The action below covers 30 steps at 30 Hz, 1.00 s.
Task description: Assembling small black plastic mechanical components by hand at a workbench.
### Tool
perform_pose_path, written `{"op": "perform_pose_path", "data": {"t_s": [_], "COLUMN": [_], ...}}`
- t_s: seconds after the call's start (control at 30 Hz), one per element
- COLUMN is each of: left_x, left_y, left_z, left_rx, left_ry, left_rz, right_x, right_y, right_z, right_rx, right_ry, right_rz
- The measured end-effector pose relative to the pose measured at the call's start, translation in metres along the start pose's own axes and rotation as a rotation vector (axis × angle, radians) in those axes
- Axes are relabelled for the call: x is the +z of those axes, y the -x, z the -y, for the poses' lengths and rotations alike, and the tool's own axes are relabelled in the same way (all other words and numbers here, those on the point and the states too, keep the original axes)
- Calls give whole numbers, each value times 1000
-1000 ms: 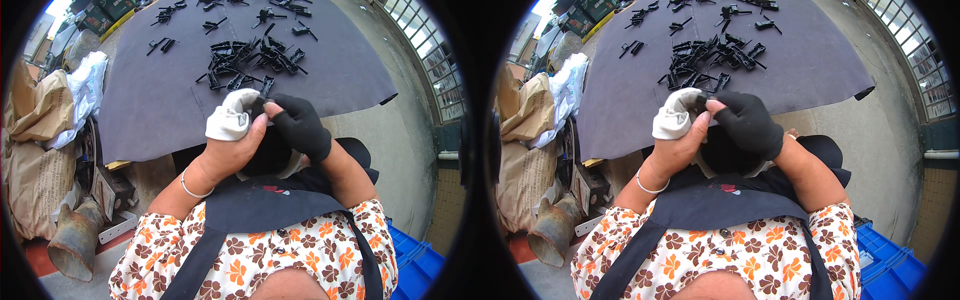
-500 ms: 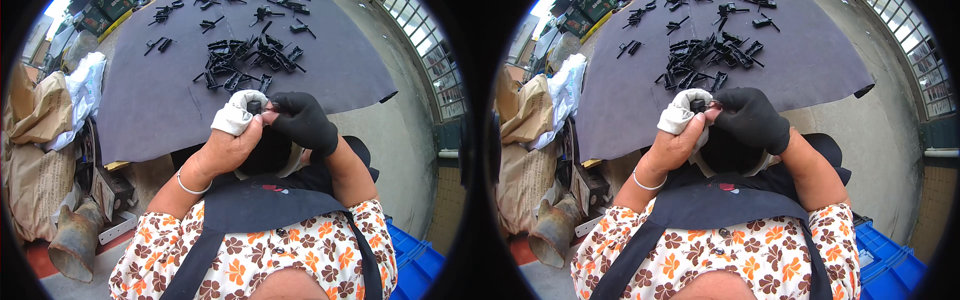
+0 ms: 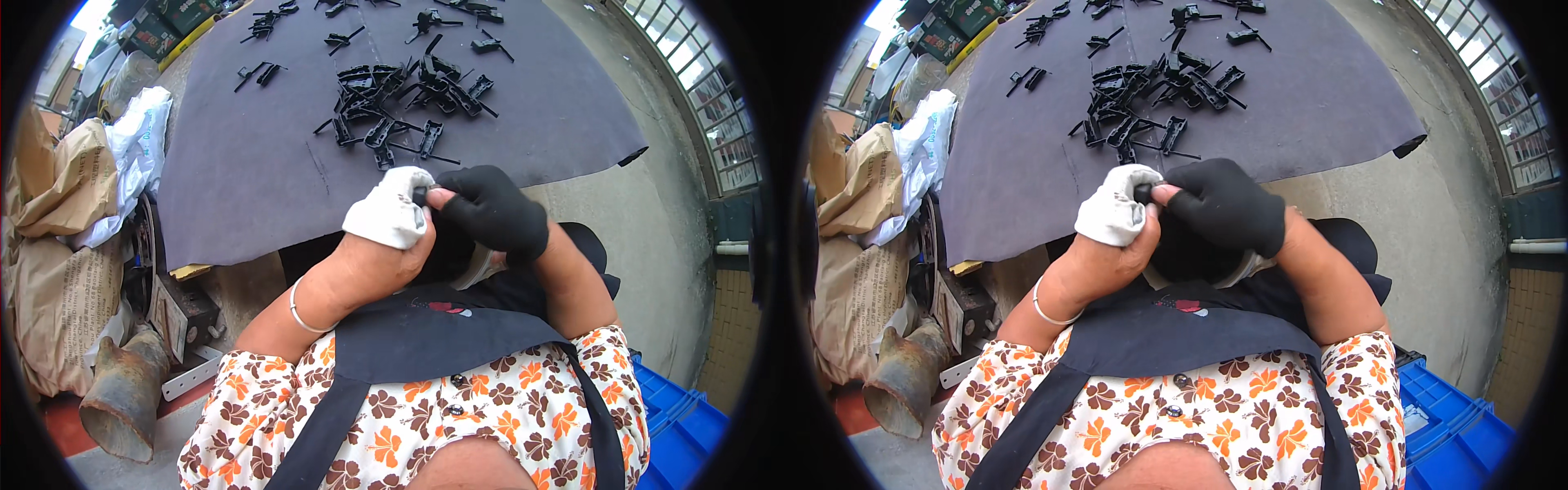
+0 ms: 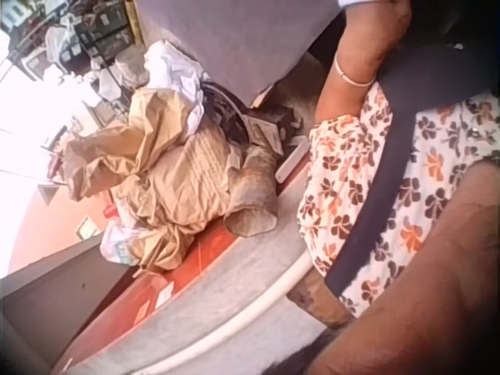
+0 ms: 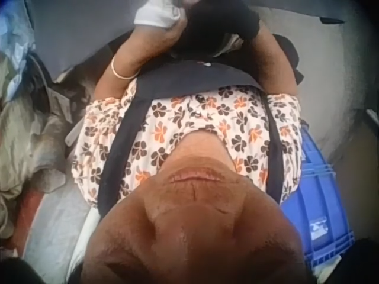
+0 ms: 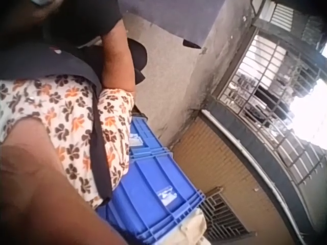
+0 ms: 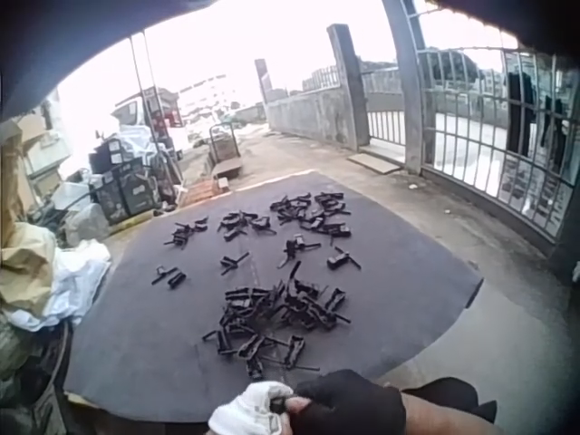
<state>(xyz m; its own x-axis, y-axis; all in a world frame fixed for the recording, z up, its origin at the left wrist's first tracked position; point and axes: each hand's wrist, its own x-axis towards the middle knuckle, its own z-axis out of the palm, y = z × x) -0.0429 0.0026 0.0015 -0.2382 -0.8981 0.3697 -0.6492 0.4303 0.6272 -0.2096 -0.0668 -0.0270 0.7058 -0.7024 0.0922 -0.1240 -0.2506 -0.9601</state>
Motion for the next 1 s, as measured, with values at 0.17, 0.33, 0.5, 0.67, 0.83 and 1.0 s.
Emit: {"op": "perform_pose_path", "data": {"t_s": [0.17, 0.33, 0.5, 0.67, 0.83, 1.0], "left_x": [-15, -9, -1, 5, 1, 4], "left_y": [0, 6, -12, -22, -18, -14], "left_z": [4, 19, 16, 21, 10, 15], "left_rx": [4, -55, 71, -120, -316, -271], "left_ry": [-98, 48, -65, 69, 671, 500], "left_rz": [139, -35, -256, -35, 89, 27], "right_x": [-15, -16, -12, -5, 5, -1], "right_y": [-1, -3, 6, 7, 1, -2], "right_z": [-4, -13, 9, 9, 1, 5], "right_rx": [-121, -168, -257, -449, -167, -72], "right_ry": [554, 859, 1016, 992, 165, -40], "right_rz": [-301, -405, -230, -139, -494, -322]}}
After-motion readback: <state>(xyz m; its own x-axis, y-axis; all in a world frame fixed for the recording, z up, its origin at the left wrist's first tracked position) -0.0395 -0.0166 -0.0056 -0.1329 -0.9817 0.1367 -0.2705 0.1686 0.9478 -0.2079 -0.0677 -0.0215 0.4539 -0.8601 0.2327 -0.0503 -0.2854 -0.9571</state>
